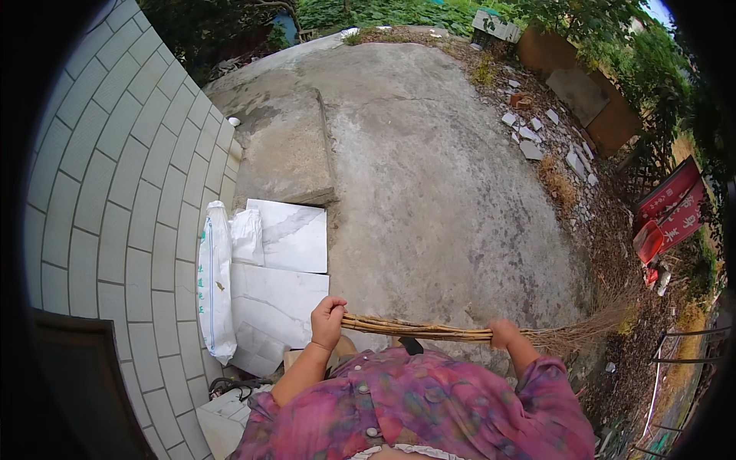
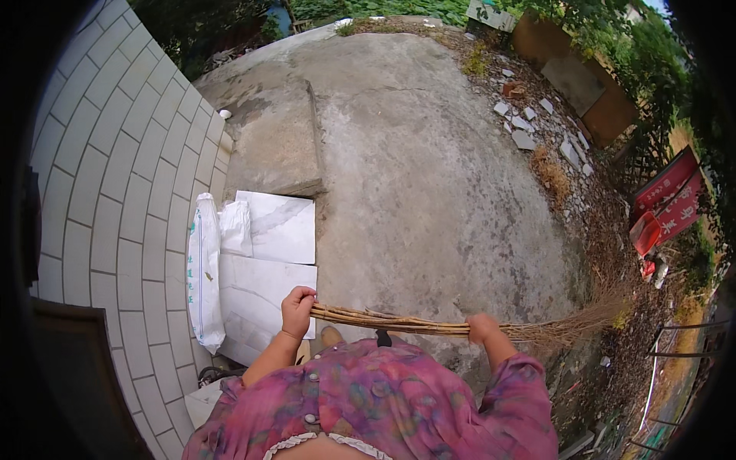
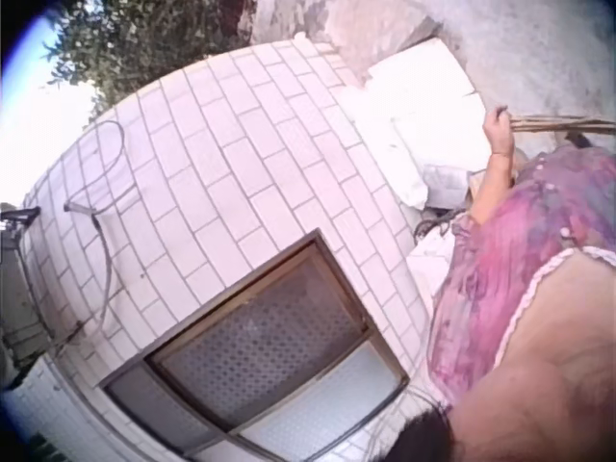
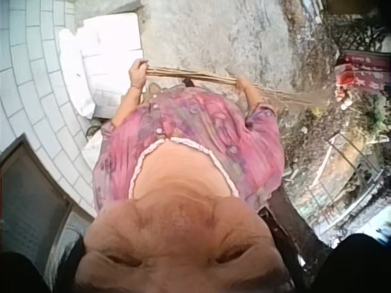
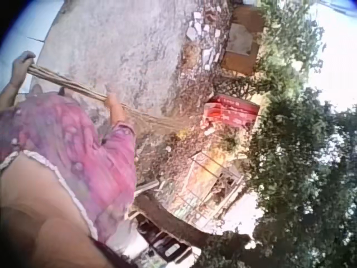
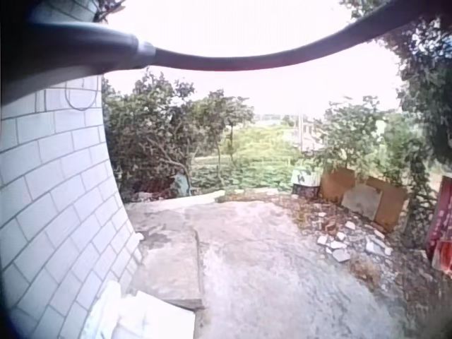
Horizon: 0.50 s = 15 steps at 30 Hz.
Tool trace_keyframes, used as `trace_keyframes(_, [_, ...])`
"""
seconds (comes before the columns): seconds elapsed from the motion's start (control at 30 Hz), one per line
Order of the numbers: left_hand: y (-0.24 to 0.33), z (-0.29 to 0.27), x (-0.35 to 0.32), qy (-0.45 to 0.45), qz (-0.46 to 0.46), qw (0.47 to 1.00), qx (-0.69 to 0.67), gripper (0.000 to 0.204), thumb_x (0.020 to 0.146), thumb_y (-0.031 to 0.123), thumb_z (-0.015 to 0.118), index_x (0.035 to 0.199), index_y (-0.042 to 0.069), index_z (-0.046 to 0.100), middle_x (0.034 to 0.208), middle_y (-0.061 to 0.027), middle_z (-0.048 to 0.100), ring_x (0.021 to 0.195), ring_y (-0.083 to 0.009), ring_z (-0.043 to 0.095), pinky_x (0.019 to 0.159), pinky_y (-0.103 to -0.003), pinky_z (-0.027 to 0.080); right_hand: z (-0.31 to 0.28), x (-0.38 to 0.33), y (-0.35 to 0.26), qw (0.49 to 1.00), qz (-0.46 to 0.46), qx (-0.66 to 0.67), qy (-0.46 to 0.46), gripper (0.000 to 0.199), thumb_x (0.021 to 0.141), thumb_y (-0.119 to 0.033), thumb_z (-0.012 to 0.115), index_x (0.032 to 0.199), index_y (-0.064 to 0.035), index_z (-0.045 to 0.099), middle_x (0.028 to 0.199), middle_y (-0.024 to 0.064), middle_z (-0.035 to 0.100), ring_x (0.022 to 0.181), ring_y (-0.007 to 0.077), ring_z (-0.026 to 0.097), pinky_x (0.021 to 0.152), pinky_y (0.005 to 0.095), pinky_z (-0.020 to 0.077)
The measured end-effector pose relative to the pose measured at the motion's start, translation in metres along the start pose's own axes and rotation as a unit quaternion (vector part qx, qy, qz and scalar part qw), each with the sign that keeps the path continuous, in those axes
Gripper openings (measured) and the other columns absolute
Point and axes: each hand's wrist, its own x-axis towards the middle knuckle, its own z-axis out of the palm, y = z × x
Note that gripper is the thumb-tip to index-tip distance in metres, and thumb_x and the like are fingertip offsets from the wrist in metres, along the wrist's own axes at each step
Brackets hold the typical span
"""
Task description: The person sweeps a paved outdoor area in front of a house using a traditional straw broom. They gather scattered leaves and debris from the concrete and a green mat, moving the broom back and forth to consolidate the dirt into a pile.
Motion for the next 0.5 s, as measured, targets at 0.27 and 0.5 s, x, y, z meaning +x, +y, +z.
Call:
trace_keyframes(0.27, [0.11,-0.12,0.019,0.174,0.146,0.974,-0.006,0.014,0.088,0.001,0.045,0.097,0.0,0.057,0.073,-0.0043,0.055,0.065,-0.011,0.053,0.065,-0.023,0.044,-0.125,0.01,-0.098,0.944,-0.216,0.051,0.245,0.011,0.065,-0.012,0.061,0.074,-0.0072,0.066,0.075,0.0157,0.065,0.076,0.0346,0.064,0.065,0.045,0.0493])
trace_keyframes(0.5, [0.221,-0.171,0.04,0.338,0.356,0.867,0.089,0.014,0.08,0.004,0.06,0.087,-0.009,0.062,0.075,-0.0157,0.058,0.062,-0.0225,0.055,0.052,-0.031,0.048,-0.203,0.117,-0.22,0.898,-0.324,0.144,0.26,0.013,0.066,-0.008,0.06,0.078,-0.0092,0.062,0.081,0.0124,0.065,0.085,0.034,0.062,0.072,0.0433,0.0474])
